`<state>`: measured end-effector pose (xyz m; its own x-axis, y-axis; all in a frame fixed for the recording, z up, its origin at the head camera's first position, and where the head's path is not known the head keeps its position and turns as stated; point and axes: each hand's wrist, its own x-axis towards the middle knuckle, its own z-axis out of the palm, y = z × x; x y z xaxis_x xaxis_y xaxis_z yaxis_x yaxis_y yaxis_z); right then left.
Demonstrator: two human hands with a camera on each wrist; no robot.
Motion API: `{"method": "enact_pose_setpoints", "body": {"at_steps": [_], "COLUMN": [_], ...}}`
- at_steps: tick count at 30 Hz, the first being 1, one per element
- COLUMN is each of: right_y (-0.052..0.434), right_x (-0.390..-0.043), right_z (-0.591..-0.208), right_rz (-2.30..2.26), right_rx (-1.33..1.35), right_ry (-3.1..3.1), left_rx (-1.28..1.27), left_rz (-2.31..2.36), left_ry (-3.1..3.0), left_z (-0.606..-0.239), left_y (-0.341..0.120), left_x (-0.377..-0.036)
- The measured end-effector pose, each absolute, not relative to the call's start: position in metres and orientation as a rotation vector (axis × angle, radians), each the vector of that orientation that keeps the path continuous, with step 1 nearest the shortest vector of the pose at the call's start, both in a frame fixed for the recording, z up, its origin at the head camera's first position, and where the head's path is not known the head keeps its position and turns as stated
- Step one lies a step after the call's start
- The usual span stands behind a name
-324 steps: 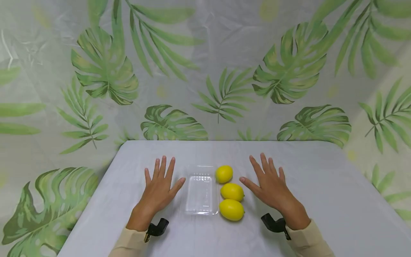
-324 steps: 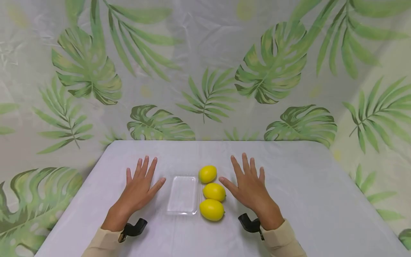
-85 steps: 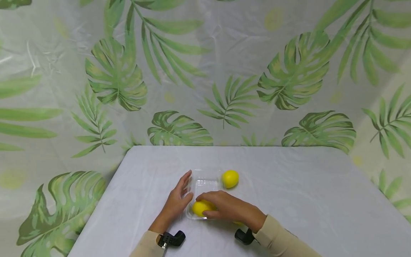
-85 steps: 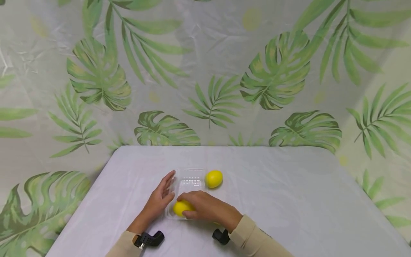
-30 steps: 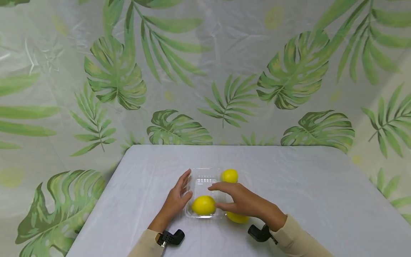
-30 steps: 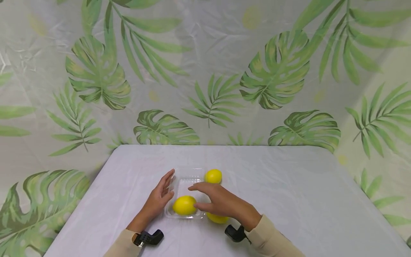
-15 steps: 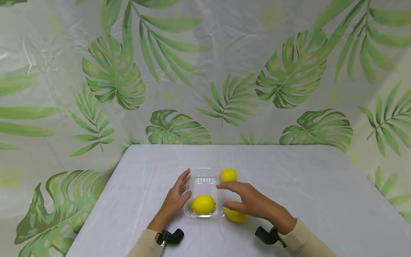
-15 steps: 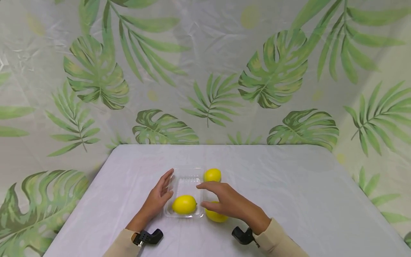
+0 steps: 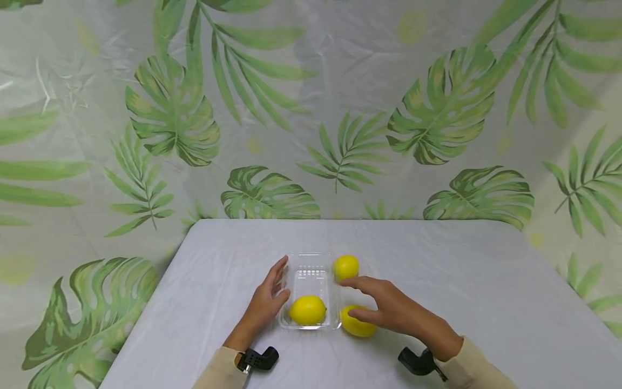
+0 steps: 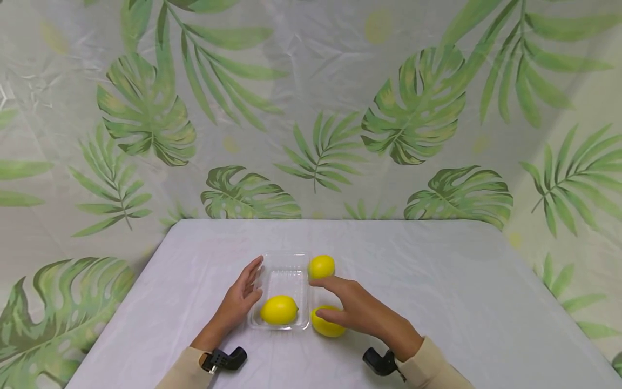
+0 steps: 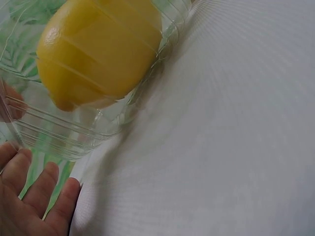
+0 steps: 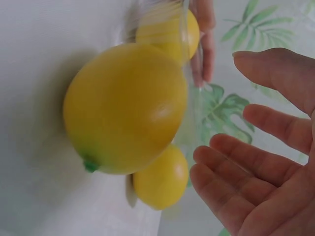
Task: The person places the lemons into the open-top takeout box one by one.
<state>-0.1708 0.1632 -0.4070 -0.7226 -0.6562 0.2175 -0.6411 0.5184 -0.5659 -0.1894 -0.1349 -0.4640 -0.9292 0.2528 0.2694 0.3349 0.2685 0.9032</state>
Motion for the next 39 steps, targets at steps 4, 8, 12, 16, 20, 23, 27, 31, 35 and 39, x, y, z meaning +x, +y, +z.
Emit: {"method": "enact_pose_setpoints", "body": {"at_steps": [4,8,12,16,20,23,27,31,35,39], "right_y": [0.168,0.174,0.177,0.177,0.179,0.18,0.18,0.181,0.18,0.179], "right_x": [-0.169,-0.167,-0.166,-0.167,-0.167,-0.166,-0.166,-0.165,-0.164,-0.164], "right_z": [-0.409,-0.41,-0.411,-0.413,-0.413,-0.414,-0.416,-0.42,-0.423,-0.427], "right_rz": [-0.999,-1.029,-1.047,-1.046,-1.036,-1.019,-1.002,-1.003,-1.007,-0.99], "right_rx": [-1.118,-1.056,-1.03,-1.024,-0.994,-0.969,-0.958,-0.949,-0.952,-0.958], "right_ry": [2.708,2.682,2.666,2.653,2.646,2.647,2.645,2.623,2.594,2.596], "left_rx": [-0.568,-0.597,-0.607,-0.58,-0.584,-0.589,-0.586,-0.586,-0.593,-0.592], "left_rz": [-1.768,-1.779,-1.774,-1.775,-1.772,-1.769,-1.776,-1.776,-1.767,-1.761], "left_ry": [-2.444,-2.446,-2.454,-2.454,-2.454,-2.449,-2.439,-2.452,-2.454,-2.449], "left_z": [-0.464,-0.463,-0.462,-0.463,-0.465,-0.465,-0.465,-0.465,-0.465,-0.466], "left_y": [-0.135,-0.134,-0.134,-0.135,-0.135,-0.135,-0.134,-0.134,-0.135,-0.135], "left_x": [-0.19,-0.191,-0.192,-0.192,-0.191,-0.191,-0.19,-0.19,-0.19,-0.191]}}
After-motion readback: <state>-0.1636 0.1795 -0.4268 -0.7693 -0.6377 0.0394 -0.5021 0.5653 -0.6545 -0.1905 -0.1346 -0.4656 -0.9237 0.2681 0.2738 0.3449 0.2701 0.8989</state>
